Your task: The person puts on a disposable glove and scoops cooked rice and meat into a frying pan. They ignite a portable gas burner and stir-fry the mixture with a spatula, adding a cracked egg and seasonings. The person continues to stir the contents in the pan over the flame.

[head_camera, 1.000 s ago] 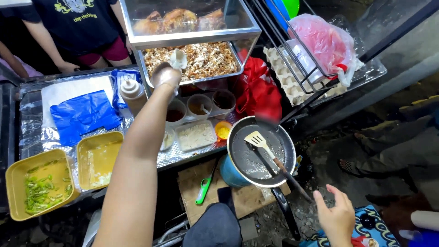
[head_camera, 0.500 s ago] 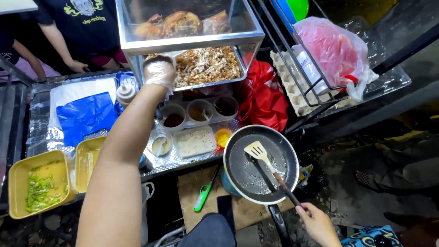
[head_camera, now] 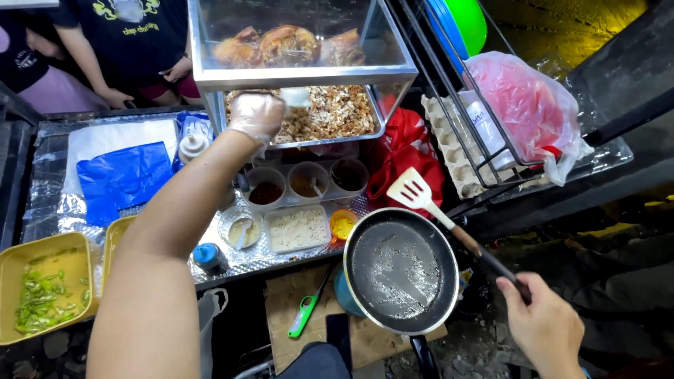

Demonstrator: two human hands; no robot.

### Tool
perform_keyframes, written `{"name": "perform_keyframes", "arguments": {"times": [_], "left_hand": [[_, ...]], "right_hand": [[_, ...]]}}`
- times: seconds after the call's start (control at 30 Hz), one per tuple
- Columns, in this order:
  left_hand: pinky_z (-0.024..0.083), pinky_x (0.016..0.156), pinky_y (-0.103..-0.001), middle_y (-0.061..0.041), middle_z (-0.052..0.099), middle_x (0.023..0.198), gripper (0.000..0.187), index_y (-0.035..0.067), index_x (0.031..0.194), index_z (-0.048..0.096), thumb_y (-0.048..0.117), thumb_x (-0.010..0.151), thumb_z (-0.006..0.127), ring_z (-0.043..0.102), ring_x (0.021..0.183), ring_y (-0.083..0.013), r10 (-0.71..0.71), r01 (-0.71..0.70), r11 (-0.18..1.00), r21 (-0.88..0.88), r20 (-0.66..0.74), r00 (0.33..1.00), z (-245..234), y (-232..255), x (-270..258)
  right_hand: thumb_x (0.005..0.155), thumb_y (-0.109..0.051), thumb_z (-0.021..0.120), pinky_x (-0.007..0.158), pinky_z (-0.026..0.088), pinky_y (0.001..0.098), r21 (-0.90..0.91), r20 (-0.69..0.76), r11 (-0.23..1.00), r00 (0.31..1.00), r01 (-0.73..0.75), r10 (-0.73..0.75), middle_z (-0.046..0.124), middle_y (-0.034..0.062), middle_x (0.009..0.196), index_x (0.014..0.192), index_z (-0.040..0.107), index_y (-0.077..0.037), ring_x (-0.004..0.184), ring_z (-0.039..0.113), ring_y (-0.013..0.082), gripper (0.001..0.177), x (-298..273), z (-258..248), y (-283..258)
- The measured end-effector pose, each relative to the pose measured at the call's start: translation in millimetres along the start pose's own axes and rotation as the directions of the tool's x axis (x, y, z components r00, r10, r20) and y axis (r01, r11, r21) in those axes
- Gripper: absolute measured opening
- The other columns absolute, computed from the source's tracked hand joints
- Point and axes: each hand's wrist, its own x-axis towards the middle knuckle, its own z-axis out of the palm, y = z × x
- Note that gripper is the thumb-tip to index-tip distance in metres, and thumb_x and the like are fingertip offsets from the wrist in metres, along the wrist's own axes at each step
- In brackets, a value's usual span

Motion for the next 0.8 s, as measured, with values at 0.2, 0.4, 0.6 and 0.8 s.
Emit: {"name": "perform_keyframes", "arguments": {"times": [0.2,0.4,0.6,0.8], "left_hand": [[0.050,0.086,-0.031,-0.009,0.065,0.109,0.036,0.012,0.115,0.060,0.027,0.114,0.028,0.060,0.092,-0.0189,0.003,-0.003,1.000,-0.002,0.337,0.942,65.2,-9.3,54.7],[0.050,0.061,-0.028,-0.004,0.067,0.082,0.056,0.015,0.101,0.070,0.061,0.108,0.040,0.061,0.070,-0.0172,-0.018,0.179,0.870,-0.460,0.333,0.943,-0.9,-12.9,1.9],[0.060,0.077,-0.050,-0.016,0.077,0.083,0.028,0.007,0.092,0.081,0.021,0.093,0.057,0.077,0.092,-0.0345,-0.001,-0.029,0.987,-0.157,-0.188,0.982,55.0,-26.4,40.2],[0.057,0.092,-0.051,-0.015,0.080,0.097,0.032,0.010,0.099,0.081,0.024,0.094,0.053,0.075,0.104,-0.0314,-0.011,0.008,0.991,-0.130,-0.024,1.000,83.0,-30.5,69.0]], "right_hand": [[0.099,-0.050,0.059,0.071,0.054,0.0388,-0.003,-0.277,0.938,0.901,0.346,-0.333,0.069,-0.0012,0.060,0.123,0.073,-0.041,0.070,0.070,0.0244,0.030,14.1,-22.7,-70.6],[0.098,-0.048,0.060,0.073,0.053,0.0442,-0.084,-0.375,0.835,0.759,0.543,-0.531,0.078,-0.0037,0.092,0.117,0.073,-0.028,0.084,0.073,0.0308,0.030,31.7,-24.4,-115.8],[0.097,-0.054,0.065,0.080,0.056,0.0421,-0.124,-0.513,0.745,0.601,0.656,-0.614,0.075,0.0022,0.084,0.114,0.076,-0.033,0.083,0.074,0.0324,0.028,52.9,-15.1,-144.3],[0.098,-0.048,0.064,0.076,0.056,0.0392,-0.295,-0.554,0.616,0.394,0.731,-0.733,0.072,-0.0008,0.082,0.114,0.074,-0.030,0.081,0.074,0.0245,0.026,78.7,-17.0,-168.6]]}}
